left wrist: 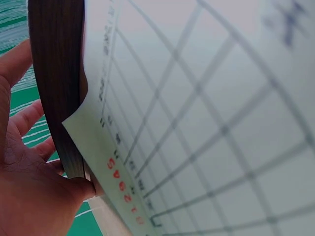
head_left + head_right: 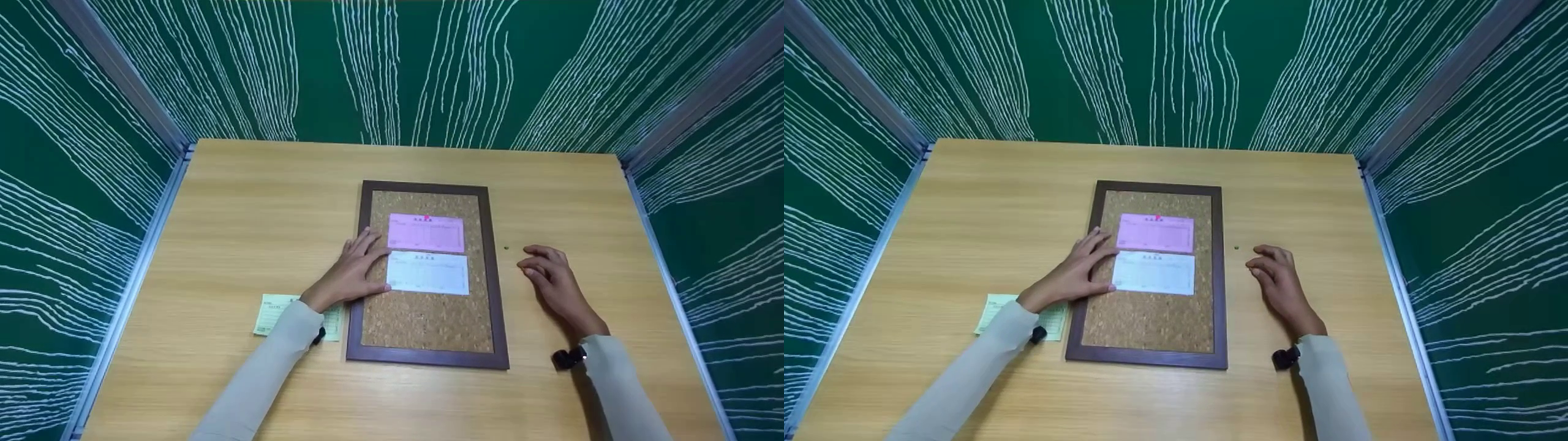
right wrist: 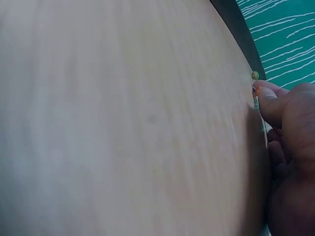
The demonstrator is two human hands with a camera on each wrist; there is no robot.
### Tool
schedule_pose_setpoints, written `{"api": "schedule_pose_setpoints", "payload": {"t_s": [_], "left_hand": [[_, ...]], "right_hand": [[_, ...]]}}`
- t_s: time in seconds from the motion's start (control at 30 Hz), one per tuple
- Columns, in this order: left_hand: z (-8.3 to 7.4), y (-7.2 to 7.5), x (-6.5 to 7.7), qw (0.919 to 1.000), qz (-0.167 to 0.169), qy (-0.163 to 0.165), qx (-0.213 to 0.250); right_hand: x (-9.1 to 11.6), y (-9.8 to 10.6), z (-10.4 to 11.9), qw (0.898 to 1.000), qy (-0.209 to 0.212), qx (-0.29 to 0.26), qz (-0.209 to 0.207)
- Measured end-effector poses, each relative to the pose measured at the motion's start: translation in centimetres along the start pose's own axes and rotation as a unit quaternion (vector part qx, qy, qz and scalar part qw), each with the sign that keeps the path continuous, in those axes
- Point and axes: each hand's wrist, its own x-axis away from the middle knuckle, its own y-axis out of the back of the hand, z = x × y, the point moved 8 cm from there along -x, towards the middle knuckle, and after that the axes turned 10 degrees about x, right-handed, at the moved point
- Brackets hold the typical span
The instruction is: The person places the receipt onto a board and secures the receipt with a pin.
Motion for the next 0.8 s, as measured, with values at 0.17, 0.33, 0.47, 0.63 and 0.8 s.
{"api": "schedule_pose_setpoints", "payload": {"t_s": [0.17,0.33,0.47,0.63,0.8], "left_hand": [[0.03,-0.05,0.10,1.0000,-0.001,0.000,-0.004],[-0.12,0.02,0.12,1.0000,-0.003,-0.004,-0.001],[-0.07,-0.01,0.09,1.0000,-0.003,-0.009,-0.003],[-0.10,0.07,0.11,0.9999,-0.005,-0.011,-0.006],[-0.26,0.08,0.12,0.9999,-0.002,-0.011,-0.006]], "right_hand": [[-0.02,-0.09,-0.05,1.000,0.006,-0.001,-0.005],[-0.07,-0.09,-0.05,1.000,0.001,-0.003,-0.008],[-0.13,-0.13,-0.23,1.000,-0.004,-0.003,-0.011],[-0.12,-0.23,-0.38,1.000,-0.012,0.004,-0.013],[0.19,-0.20,-0.10,0.999,-0.030,0.009,-0.012]]}}
